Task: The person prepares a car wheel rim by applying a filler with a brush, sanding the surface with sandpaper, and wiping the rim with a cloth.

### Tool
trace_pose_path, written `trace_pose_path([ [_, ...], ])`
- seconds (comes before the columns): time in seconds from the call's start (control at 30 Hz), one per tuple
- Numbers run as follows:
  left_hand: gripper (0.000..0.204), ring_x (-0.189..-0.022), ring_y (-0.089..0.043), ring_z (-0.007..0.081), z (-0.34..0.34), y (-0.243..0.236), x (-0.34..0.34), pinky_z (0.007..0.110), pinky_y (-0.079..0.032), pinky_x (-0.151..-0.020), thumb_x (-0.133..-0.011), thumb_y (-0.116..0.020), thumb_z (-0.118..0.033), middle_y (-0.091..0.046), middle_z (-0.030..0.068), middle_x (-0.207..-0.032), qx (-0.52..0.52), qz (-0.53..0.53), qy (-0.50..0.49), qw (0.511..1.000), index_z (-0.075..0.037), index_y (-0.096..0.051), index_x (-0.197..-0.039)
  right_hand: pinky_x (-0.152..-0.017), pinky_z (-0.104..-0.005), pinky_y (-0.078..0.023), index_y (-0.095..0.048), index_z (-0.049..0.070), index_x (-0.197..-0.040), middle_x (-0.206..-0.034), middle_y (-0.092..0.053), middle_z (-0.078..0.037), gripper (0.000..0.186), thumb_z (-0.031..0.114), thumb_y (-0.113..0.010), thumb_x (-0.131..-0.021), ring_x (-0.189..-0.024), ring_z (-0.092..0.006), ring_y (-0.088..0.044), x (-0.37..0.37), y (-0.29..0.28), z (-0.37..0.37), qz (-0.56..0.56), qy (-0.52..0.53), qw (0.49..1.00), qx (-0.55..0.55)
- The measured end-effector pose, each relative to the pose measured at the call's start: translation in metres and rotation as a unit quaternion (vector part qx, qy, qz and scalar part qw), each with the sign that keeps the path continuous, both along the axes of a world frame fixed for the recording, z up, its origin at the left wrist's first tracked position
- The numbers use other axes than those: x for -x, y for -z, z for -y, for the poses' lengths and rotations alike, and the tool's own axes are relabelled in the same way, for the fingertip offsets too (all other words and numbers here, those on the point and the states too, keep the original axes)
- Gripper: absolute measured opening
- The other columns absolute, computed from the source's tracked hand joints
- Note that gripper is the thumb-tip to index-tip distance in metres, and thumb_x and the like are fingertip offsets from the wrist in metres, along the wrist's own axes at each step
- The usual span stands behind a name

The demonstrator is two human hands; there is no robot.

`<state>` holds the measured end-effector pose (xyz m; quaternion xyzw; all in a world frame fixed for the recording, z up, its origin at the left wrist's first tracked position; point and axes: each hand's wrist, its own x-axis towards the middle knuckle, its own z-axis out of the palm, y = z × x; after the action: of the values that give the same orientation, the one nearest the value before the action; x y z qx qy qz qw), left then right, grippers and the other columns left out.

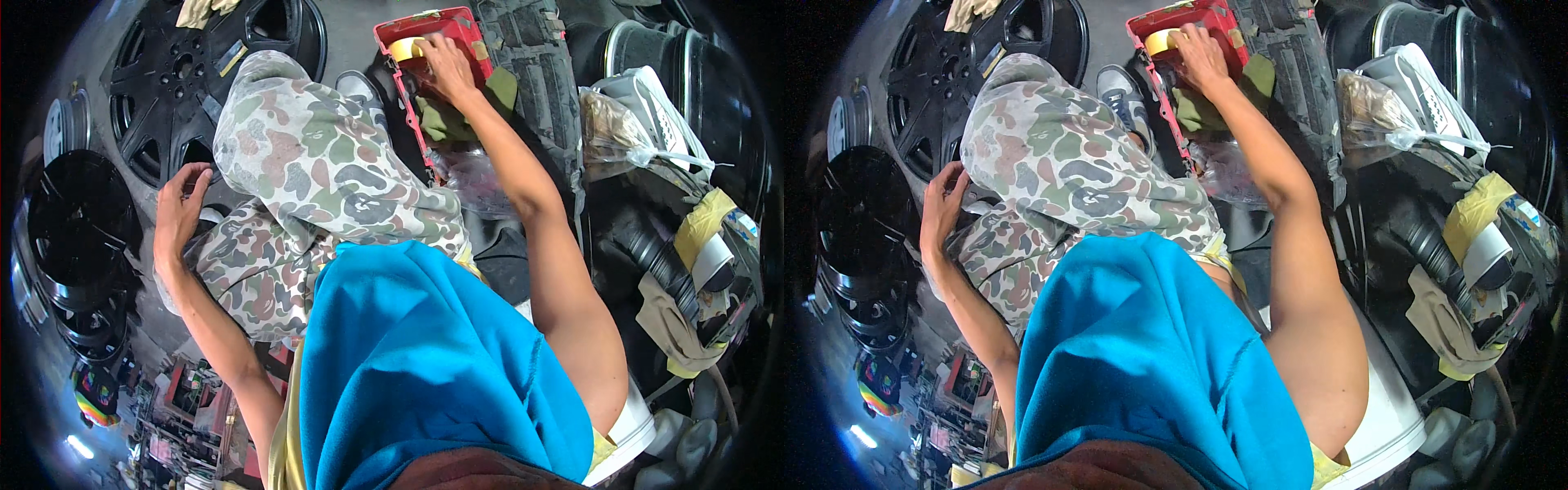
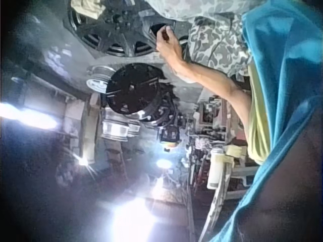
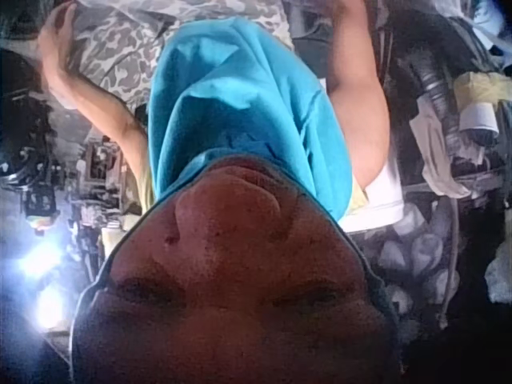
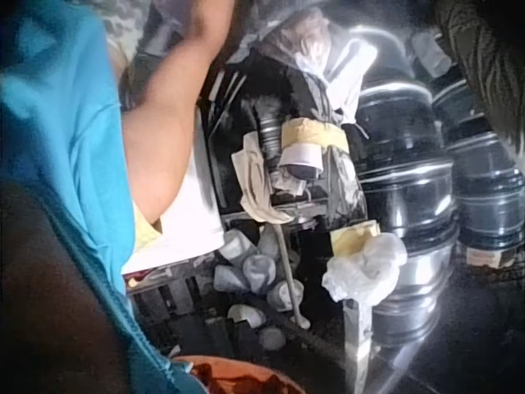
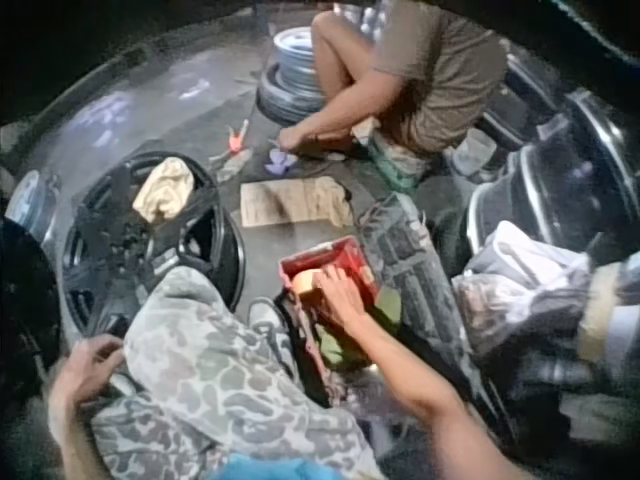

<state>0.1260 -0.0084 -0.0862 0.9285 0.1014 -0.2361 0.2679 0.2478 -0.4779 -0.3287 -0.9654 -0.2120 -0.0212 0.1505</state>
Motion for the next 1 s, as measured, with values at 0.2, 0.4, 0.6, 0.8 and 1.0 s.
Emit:
trace_pose_path([
  [0.2,0.030,-0.087,-0.067,0.0160,-0.006,0.000,0.008,0.032,-0.052,-0.082,-0.102,-0.064,-0.026,-0.074,0.0123,-0.094,0.000,-0.005,-0.016,1.000,0.001,-0.070,-0.116,-0.088,-0.0459,-0.056,-0.054,0.014,-0.122,-0.120,-0.056,-0.008,0.054,0.001,-0.076,-0.074,-0.113,-0.0326,-0.061,-0.015,0.005,-0.001,-0.037,-0.071,0.992,0.096],
  [0.4,0.029,-0.086,-0.068,0.0162,-0.005,0.002,0.013,0.032,-0.052,-0.082,-0.101,-0.065,-0.025,-0.075,0.0121,-0.094,0.004,0.000,-0.031,1.000,0.000,-0.070,-0.116,-0.087,-0.0450,-0.056,-0.057,0.013,-0.119,-0.118,-0.054,-0.008,0.054,-0.003,-0.074,-0.071,-0.111,-0.0339,-0.059,0.073,-0.065,0.043,-0.098,-0.058,0.987,0.110],
  [0.6,0.029,-0.088,-0.065,0.0133,0.002,-0.003,0.002,0.030,-0.050,-0.083,-0.103,-0.063,-0.022,-0.073,0.0091,-0.095,-0.005,-0.020,-0.015,1.000,0.003,-0.069,-0.116,-0.090,-0.0459,-0.054,-0.057,0.013,-0.118,-0.116,-0.053,-0.010,0.055,-0.003,-0.075,-0.069,-0.109,-0.0357,-0.058,0.100,-0.113,0.055,-0.119,-0.023,0.990,0.072],
  [0.8,0.029,-0.089,-0.065,0.0135,0.000,-0.003,0.008,0.030,-0.051,-0.083,-0.103,-0.063,-0.021,-0.074,0.0089,-0.095,-0.007,-0.020,-0.018,1.000,0.003,-0.069,-0.117,-0.090,-0.0482,-0.054,-0.064,0.008,-0.111,-0.106,-0.062,-0.014,0.038,0.008,-0.073,-0.074,-0.104,-0.0369,-0.063,0.086,-0.143,0.069,-0.268,0.027,0.963,0.032],
  [1.0,0.030,-0.088,-0.065,0.0148,-0.001,0.001,0.004,0.030,-0.051,-0.082,-0.102,-0.064,-0.024,-0.074,0.0101,-0.095,0.003,-0.015,-0.017,1.000,0.002,-0.069,-0.117,-0.108,-0.0479,-0.045,-0.069,0.004,-0.123,-0.125,-0.061,-0.019,0.043,0.018,-0.072,-0.082,-0.115,-0.0379,-0.060,0.055,-0.048,0.063,-0.164,-0.052,0.985,0.015],
])
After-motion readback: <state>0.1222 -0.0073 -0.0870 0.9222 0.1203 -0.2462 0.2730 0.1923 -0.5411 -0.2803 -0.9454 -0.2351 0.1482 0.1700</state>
